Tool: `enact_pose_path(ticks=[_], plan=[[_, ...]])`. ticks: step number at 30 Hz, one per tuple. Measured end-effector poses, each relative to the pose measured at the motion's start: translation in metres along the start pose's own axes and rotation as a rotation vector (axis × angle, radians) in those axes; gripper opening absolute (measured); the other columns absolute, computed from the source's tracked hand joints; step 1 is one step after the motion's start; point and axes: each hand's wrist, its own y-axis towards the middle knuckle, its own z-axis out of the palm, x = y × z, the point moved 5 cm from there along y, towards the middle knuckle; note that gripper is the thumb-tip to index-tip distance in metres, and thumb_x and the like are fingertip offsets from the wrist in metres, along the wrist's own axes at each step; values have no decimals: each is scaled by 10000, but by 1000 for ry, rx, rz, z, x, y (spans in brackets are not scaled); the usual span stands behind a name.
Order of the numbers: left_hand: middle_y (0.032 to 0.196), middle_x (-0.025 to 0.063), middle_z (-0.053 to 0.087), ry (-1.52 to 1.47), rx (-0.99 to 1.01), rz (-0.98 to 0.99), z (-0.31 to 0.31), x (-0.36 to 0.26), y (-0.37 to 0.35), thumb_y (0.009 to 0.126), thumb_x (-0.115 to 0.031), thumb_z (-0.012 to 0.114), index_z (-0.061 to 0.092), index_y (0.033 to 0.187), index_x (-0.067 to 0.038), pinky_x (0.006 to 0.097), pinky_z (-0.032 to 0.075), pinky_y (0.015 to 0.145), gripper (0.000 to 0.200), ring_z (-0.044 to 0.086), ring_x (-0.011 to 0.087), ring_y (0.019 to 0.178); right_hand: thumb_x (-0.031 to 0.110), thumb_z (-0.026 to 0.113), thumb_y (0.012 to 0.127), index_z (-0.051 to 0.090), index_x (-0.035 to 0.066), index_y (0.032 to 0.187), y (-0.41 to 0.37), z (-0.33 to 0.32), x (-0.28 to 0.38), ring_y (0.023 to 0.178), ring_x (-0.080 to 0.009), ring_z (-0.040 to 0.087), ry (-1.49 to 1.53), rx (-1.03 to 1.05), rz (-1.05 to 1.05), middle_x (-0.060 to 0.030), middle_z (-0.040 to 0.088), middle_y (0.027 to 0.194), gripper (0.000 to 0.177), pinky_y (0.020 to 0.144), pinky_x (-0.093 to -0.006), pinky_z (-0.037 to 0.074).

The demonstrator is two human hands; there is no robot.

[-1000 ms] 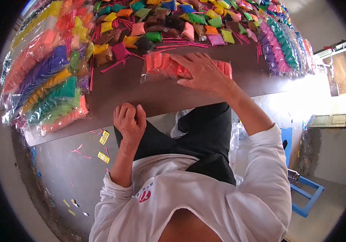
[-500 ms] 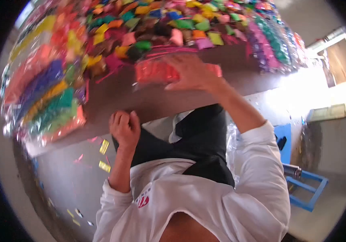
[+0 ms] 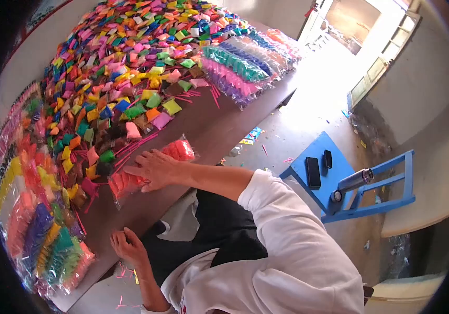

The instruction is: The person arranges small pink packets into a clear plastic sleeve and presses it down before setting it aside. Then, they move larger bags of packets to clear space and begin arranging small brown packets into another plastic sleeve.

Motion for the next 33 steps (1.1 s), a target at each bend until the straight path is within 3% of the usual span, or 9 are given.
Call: enact_pose_path(ticks=[11, 15, 19, 22, 25, 27, 29, 31, 33], plan=[[663, 150, 497, -199, 246, -320, 22, 32, -6, 956, -195, 586, 509, 700, 26, 423, 385, 616, 348, 490, 273, 639, 438, 645, 809, 483, 225, 1393, 1, 8, 7, 1184, -330, 492, 29, -4, 93, -131, 543, 1192, 642, 992, -509, 406], [626, 128, 534, -396, 508, -427, 31, -23, 18, 961, -237, 587, 540, 677, 38, 379, 392, 574, 398, 490, 179, 601, 386, 634, 810, 557, 187, 1299, 2, 0, 1, 1077, -334, 588, 141, -18, 128, -132, 622, 1110, 534, 919, -507, 457], [624, 116, 549, -417, 677, -289, 56, -65, 37, 955, -238, 605, 584, 722, 59, 368, 420, 582, 378, 492, 146, 617, 330, 625, 809, 634, 127, 1154, -15, -44, -25, 943, -309, 654, 445, 68, 154, -143, 677, 983, 400, 802, -463, 507], [633, 149, 556, -548, 623, -212, 76, -102, 57, 937, -204, 623, 599, 756, 58, 373, 435, 603, 319, 548, 209, 606, 316, 636, 813, 646, 104, 1101, -27, -43, -80, 898, -261, 654, 751, 155, 234, -117, 680, 926, 358, 738, -409, 514], [691, 188, 588, -408, 669, 17, 106, -123, 78, 913, -168, 635, 613, 794, 45, 388, 451, 621, 245, 593, 312, 641, 349, 653, 834, 642, 113, 1115, -85, -122, -113, 909, -227, 641, 916, 81, 314, -61, 686, 967, 367, 718, -406, 511], [719, 195, 597, -429, 644, 95, 126, -153, 93, 900, -145, 640, 604, 782, 32, 399, 450, 616, 216, 592, 356, 670, 379, 672, 852, 633, 95, 1139, -141, -172, -124, 934, -192, 619, 1230, 48, 641, -10, 665, 1009, 406, 771, -364, 505], [734, 192, 599, -451, 690, 147, 153, -185, 110, 890, -130, 640, 592, 762, 17, 415, 449, 617, 201, 592, 374, 687, 393, 707, 849, 604, 73, 1227, -169, -199, -168, 1025, -146, 590, 1210, -298, 330, -25, 639, 1120, 505, 865, -289, 482], [735, 179, 595, -478, 808, 176, 185, -214, 126, 884, -123, 635, 578, 734, 1, 437, 447, 624, 202, 592, 367, 693, 367, 743, 837, 509, 25, 1359, -219, -248, -199, 1149, -138, 548, 912, -169, 757, -73, 598, 1253, 666, 979, -265, 431], [700, 166, 570, -457, 761, 333, 223, -234, 136, 863, -128, 646, 559, 701, -11, 444, 444, 629, 217, 580, 359, 670, 420, 743, 831, 421, 15, 1434, -247, -255, -251, 1232, -190, 515, 1091, -260, 642, -128, 545, 1348, 794, 1031, -306, 409]])
